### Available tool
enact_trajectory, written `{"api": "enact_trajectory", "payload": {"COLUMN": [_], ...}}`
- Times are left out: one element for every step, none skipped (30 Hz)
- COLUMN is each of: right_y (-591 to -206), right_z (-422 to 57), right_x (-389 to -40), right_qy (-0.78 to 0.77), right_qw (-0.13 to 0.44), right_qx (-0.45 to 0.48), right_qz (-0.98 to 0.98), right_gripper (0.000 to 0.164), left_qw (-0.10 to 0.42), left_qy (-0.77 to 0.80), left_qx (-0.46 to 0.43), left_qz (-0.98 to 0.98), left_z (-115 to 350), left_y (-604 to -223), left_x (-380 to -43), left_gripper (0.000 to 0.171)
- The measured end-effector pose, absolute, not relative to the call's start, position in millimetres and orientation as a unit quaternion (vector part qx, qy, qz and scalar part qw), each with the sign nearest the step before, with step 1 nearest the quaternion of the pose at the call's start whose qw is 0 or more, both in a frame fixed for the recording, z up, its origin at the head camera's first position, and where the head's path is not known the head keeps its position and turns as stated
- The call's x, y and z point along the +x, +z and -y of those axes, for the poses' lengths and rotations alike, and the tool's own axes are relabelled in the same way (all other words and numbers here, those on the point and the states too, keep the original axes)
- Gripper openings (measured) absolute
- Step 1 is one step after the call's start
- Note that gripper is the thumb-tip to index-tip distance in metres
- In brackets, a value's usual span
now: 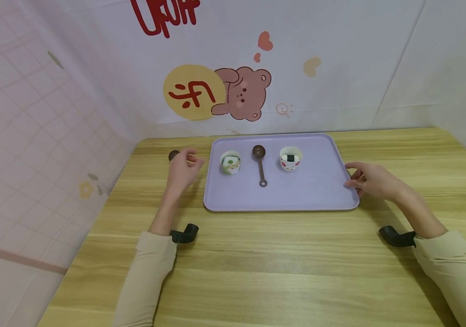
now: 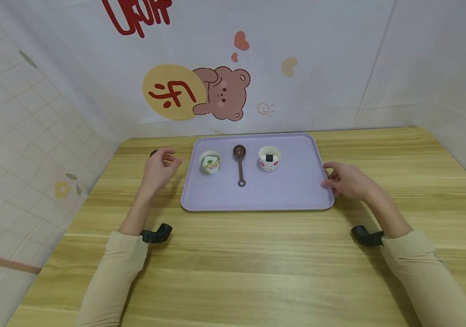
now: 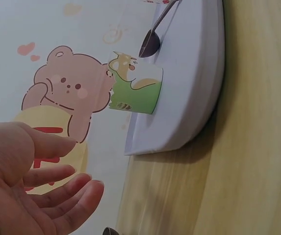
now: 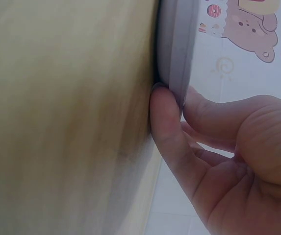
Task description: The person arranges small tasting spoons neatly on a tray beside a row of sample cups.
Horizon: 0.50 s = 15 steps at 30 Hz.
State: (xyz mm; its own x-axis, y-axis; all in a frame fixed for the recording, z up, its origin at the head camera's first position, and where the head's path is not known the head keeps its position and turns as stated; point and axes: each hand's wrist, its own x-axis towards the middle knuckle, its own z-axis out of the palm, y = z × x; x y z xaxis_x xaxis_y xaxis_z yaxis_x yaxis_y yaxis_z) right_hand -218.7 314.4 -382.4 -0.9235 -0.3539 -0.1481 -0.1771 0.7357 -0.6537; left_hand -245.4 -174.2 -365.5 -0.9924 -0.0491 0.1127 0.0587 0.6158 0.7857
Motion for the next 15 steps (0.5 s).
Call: {"api": "enact_trajectory", "payload": {"right_y": [-382, -383, -383, -383, -383, -383, -383, -384, -384, -384, -384, -384, -384, -385, -385], "right_z": [-314, -314, -315, -315, -315, -315, -315, -315, -316, -316, -316, -316, -316, -316, -316], "right_x": [-219, -219, -219, -219, -219, -219, -219, -220, -220, -220, -220, -220, -220, -220, -220], "right_qy": [-0.334, -0.333, -0.332, -0.332, -0.331, -0.331, -0.331, -0.331, -0.331, -0.331, -0.33, -0.33, -0.33, -0.329, -0.328], "right_qw": [0.133, 0.133, 0.132, 0.133, 0.133, 0.133, 0.134, 0.135, 0.135, 0.135, 0.136, 0.136, 0.135, 0.135, 0.134], "right_qx": [-0.143, -0.143, -0.143, -0.143, -0.144, -0.143, -0.143, -0.143, -0.143, -0.142, -0.142, -0.142, -0.142, -0.142, -0.142], "right_qz": [-0.922, -0.922, -0.923, -0.923, -0.923, -0.923, -0.923, -0.923, -0.923, -0.923, -0.923, -0.923, -0.924, -0.924, -0.924], "right_gripper": [0.058, 0.058, 0.058, 0.058, 0.058, 0.058, 0.058, 0.058, 0.059, 0.059, 0.059, 0.059, 0.059, 0.059, 0.059], "left_qw": [0.062, 0.063, 0.064, 0.066, 0.069, 0.071, 0.073, 0.073, 0.072, 0.071, 0.068, 0.067, 0.065, 0.064, 0.063], "left_qy": [-0.439, -0.44, -0.441, -0.441, -0.441, -0.442, -0.443, -0.444, -0.444, -0.446, -0.447, -0.447, -0.449, -0.45, -0.451], "left_qx": [-0.001, 0.0, 0.001, 0.001, 0.003, 0.003, 0.005, 0.007, 0.009, 0.011, 0.015, 0.017, 0.021, 0.022, 0.023], "left_qz": [0.896, 0.896, 0.895, 0.895, 0.895, 0.894, 0.894, 0.893, 0.893, 0.892, 0.892, 0.892, 0.891, 0.89, 0.89], "left_z": [175, 176, 177, 178, 179, 180, 182, 183, 184, 185, 187, 188, 190, 192, 193], "left_y": [-366, -366, -366, -367, -367, -368, -368, -369, -369, -369, -369, -369, -369, -369, -369], "left_x": [-245, -245, -246, -246, -246, -247, -247, -248, -248, -248, -248, -248, -248, -249, -249], "left_gripper": [0.041, 0.041, 0.041, 0.041, 0.041, 0.041, 0.041, 0.042, 0.042, 0.043, 0.043, 0.044, 0.044, 0.044, 0.045]}}
